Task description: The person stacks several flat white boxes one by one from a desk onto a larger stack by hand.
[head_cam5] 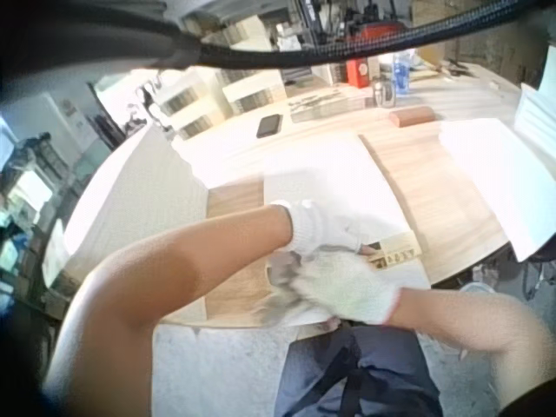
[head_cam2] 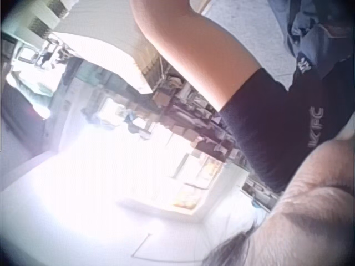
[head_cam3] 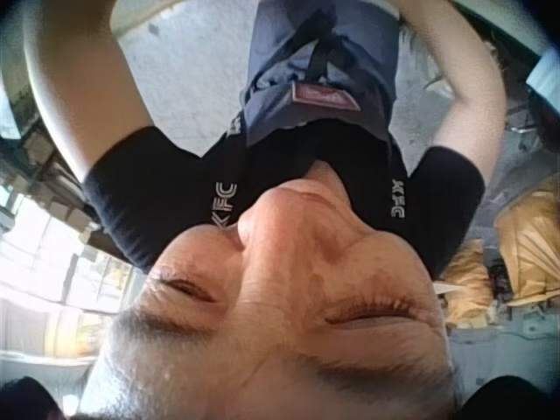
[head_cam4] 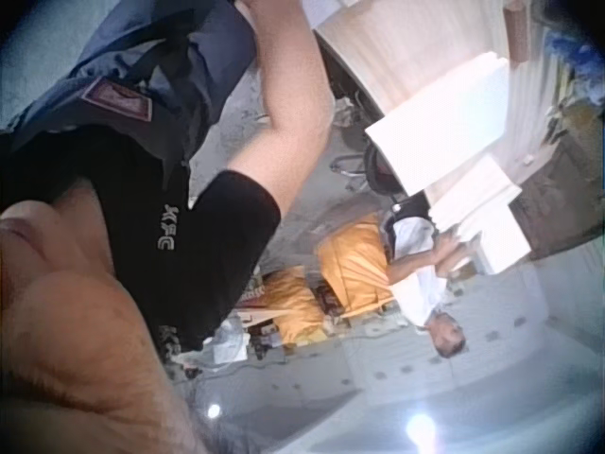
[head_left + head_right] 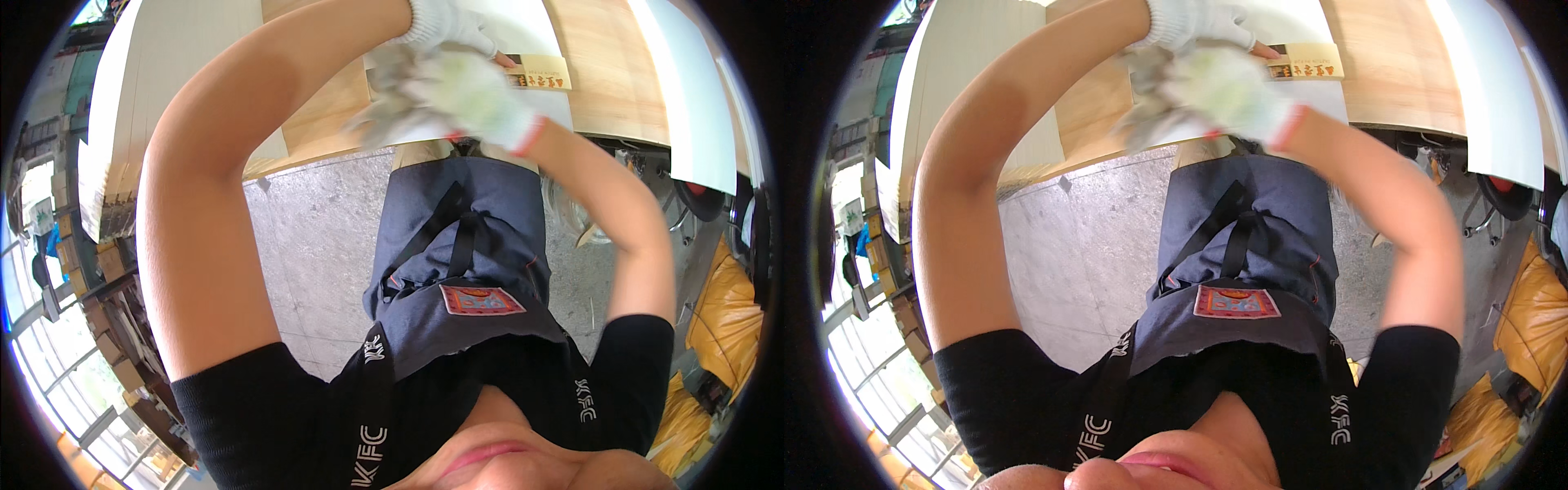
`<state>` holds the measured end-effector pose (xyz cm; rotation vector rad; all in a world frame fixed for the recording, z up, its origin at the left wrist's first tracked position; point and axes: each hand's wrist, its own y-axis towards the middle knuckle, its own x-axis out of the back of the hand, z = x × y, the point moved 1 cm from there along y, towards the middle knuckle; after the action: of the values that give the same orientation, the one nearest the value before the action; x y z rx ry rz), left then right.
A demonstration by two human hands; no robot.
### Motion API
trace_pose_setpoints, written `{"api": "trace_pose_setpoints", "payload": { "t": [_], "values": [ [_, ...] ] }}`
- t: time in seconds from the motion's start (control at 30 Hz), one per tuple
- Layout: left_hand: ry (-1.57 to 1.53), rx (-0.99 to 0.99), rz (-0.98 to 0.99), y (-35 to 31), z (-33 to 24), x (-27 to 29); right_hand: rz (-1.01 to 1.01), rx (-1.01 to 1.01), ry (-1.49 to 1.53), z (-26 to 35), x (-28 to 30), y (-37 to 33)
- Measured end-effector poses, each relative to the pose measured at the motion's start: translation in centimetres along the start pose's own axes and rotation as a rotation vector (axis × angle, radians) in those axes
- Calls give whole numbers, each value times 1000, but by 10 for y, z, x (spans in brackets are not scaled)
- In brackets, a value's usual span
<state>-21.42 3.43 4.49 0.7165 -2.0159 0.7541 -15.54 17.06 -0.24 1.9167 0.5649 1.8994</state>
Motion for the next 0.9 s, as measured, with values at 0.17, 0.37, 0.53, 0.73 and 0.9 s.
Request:
{"api": "trace_pose_setpoints", "payload": {
  "t": [0.17,0.37,0.53,0.73,0.9],
  "values": [
    [-432,148,308,22,0,0,-36,-49,51,-26,39,-41],
    [124,-45,252,13,-15,5,205,-173,-30,30,-27,43],
    [191,196,246,0,-8,4,580,-284,38,17,21,37],
    [475,313,512,3,-22,7,-19,-245,-192,-83,91,-152],
    [440,336,472,3,-48,17,212,-647,-87,-112,119,-187]
  ]
}}
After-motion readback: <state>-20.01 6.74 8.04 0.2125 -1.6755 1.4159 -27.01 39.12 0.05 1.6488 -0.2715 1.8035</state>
